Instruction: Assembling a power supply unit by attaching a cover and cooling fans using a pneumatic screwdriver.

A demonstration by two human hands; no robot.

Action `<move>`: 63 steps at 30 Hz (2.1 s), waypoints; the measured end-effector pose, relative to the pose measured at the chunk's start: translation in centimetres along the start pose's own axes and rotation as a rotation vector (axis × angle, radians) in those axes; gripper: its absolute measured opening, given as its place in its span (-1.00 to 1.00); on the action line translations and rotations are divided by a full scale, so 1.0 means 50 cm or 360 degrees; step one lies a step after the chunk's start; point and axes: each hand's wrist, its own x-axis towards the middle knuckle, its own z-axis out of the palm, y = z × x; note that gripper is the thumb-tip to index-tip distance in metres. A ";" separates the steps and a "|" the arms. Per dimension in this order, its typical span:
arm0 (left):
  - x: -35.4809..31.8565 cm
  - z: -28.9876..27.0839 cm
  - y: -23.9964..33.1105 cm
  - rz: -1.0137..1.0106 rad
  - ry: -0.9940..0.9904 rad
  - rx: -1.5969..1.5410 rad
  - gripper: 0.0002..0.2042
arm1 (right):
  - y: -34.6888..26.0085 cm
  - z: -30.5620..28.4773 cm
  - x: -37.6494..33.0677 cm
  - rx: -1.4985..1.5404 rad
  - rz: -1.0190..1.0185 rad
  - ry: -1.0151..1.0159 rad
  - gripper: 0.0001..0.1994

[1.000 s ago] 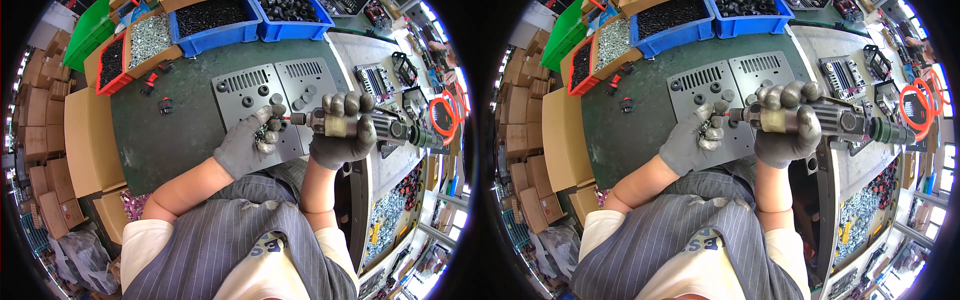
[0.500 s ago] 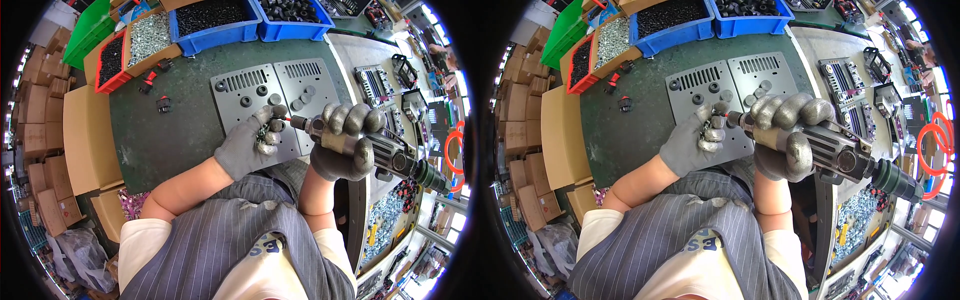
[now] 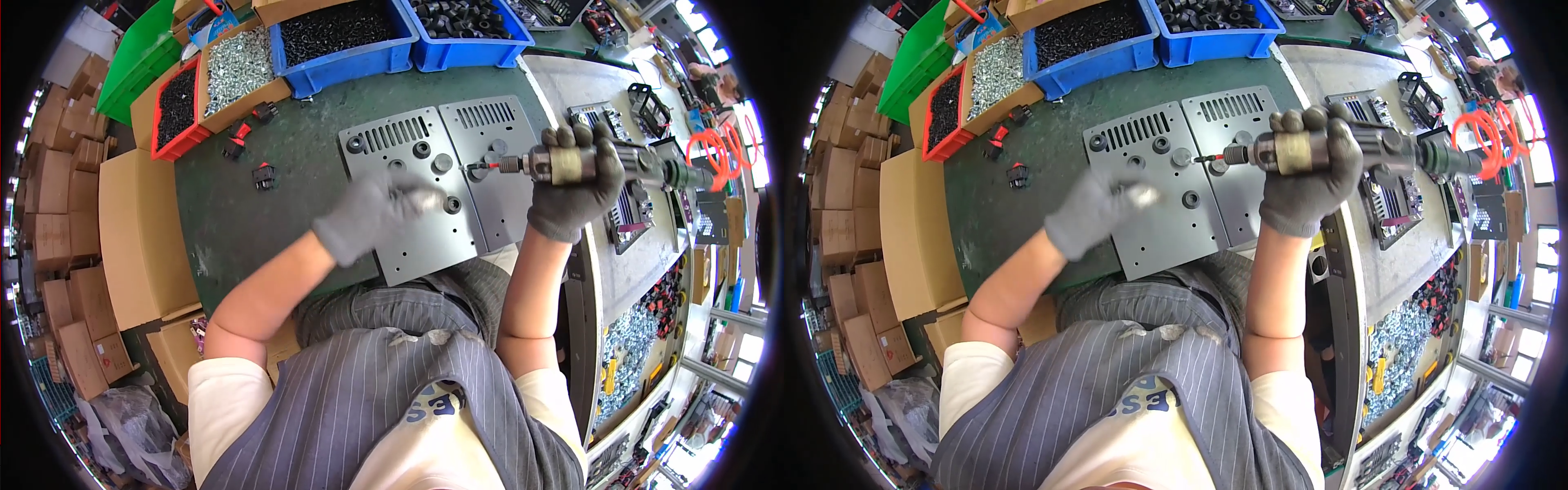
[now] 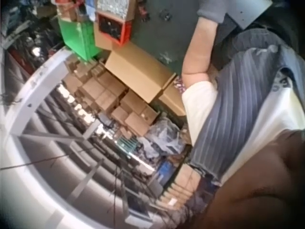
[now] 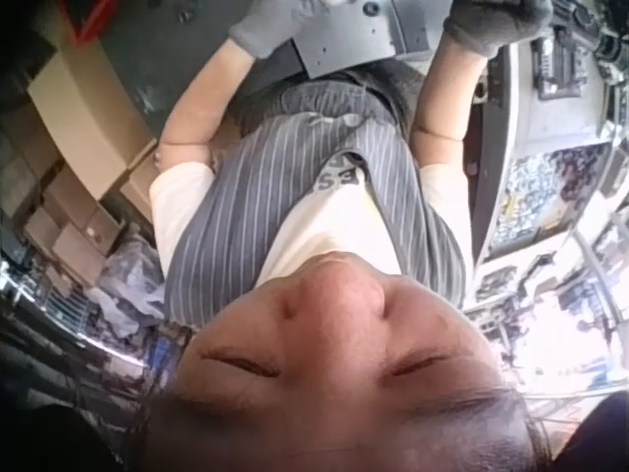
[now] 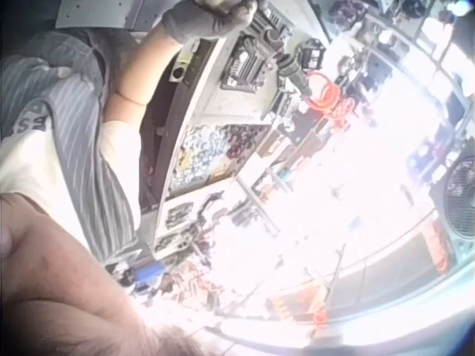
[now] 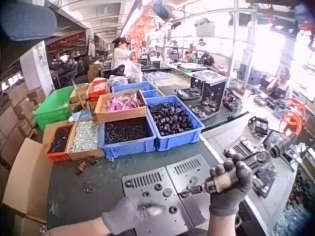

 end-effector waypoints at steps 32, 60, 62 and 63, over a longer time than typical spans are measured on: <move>0.028 -0.072 -0.032 -0.0529 0.0334 -0.1380 -0.71 | 0.205 0.094 0.100 -0.1128 0.0297 -0.0734 -0.80; -0.017 0.047 -0.005 -0.0793 0.0076 -0.2364 -0.72 | 0.001 0.079 -0.072 0.0061 0.0215 -0.0892 -0.67; -0.013 0.056 0.002 -0.0723 0.0100 -0.2253 -0.72 | -0.008 0.083 -0.081 -0.0012 0.0122 -0.0792 -0.69; -0.010 0.063 0.011 -0.0735 0.0093 -0.2245 -0.72 | -0.010 0.079 -0.079 -0.0003 0.0084 -0.0824 -0.70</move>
